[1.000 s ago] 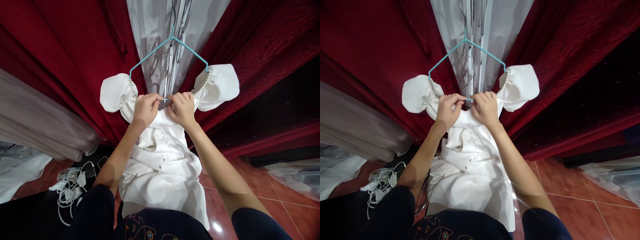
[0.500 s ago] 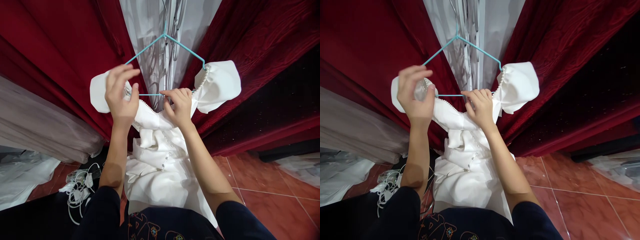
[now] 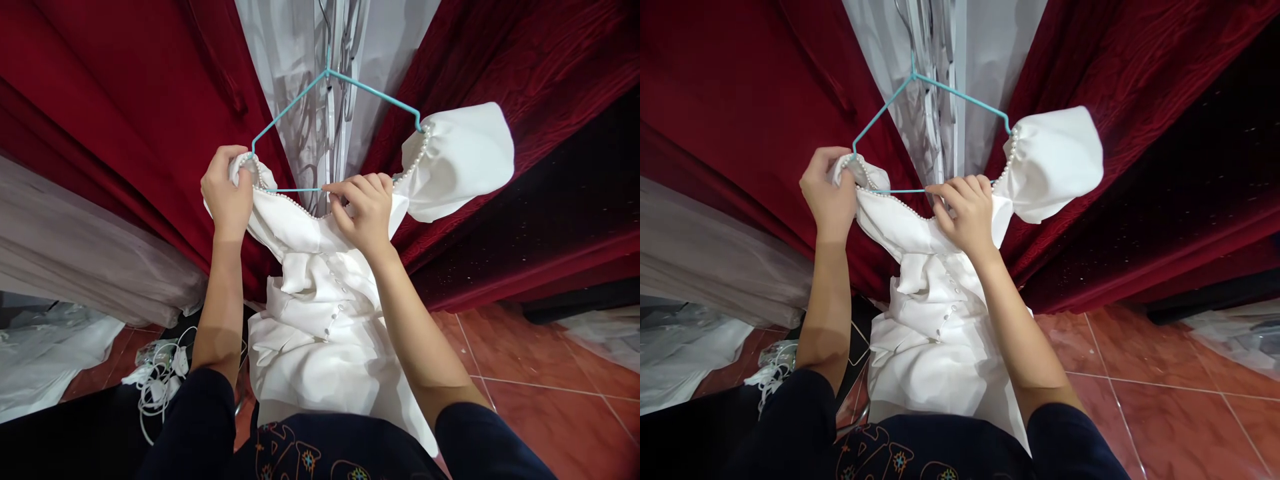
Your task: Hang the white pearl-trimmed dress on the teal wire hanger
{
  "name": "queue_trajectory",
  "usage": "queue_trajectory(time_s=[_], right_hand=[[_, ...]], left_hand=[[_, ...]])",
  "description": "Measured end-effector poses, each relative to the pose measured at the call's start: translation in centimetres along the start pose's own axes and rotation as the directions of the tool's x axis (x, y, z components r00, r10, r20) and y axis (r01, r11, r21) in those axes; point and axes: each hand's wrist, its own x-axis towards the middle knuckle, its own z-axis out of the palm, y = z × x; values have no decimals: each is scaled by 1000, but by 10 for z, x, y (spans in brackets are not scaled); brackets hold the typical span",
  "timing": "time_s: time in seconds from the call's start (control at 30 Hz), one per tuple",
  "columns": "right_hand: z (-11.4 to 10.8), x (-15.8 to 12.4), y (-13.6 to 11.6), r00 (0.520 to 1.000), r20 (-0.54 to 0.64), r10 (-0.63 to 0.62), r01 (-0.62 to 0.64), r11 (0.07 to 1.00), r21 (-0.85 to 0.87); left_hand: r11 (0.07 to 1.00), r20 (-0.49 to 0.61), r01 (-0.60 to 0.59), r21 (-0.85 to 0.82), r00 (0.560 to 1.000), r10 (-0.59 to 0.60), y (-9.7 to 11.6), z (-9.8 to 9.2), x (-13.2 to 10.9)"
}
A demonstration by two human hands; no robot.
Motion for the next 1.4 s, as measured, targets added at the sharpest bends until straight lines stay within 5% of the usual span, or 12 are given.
queue_trajectory(time_s=[0.27,0.43,0.5,0.57,0.67,0.7,0.8,0.9,1.07,1.13,1.27,1.4], right_hand=[[-1,3,9,999,51,-9,7,999,45],[3,3,2,1000,13,-3,1,988,152],[4,2,1,999,27,23,-27,982,186],[5,1,1,999,29,42,-47,980,194],[7,-2,2,999,29,40,-45,981,189],[8,-3,3,999,29,34,-39,983,182],[11,-5,4,1000,17,9,-12,987,158],[12,-7,1,1000,22,-7,4,990,144],[-6,-4,-4,986,167,5,-19,997,80],[-20,4,-1,995,103,-16,4,993,115],[-48,26,27,963,-269,24,-29,999,-14],[-61,42,66,967,-129,221,-226,974,-27]], left_hand=[[986,-186,138,97,975,-118,-11,-38,10],[934,-106,307,182,951,-291,-23,-58,-16],[942,36,256,218,962,-270,-12,-58,-27],[965,324,150,213,922,-214,10,-57,-34],[993,749,8,117,656,-93,51,-52,-40],[999,773,-25,31,635,-8,63,-49,-40],[972,553,-181,-151,800,235,86,-34,-40],[969,340,-242,-47,908,243,83,-13,-37],[967,438,-229,107,885,161,56,19,-39],[965,407,-239,104,896,178,53,27,-42],[971,373,-224,88,911,176,55,34,-46],[963,357,-227,149,920,161,54,31,-44]])
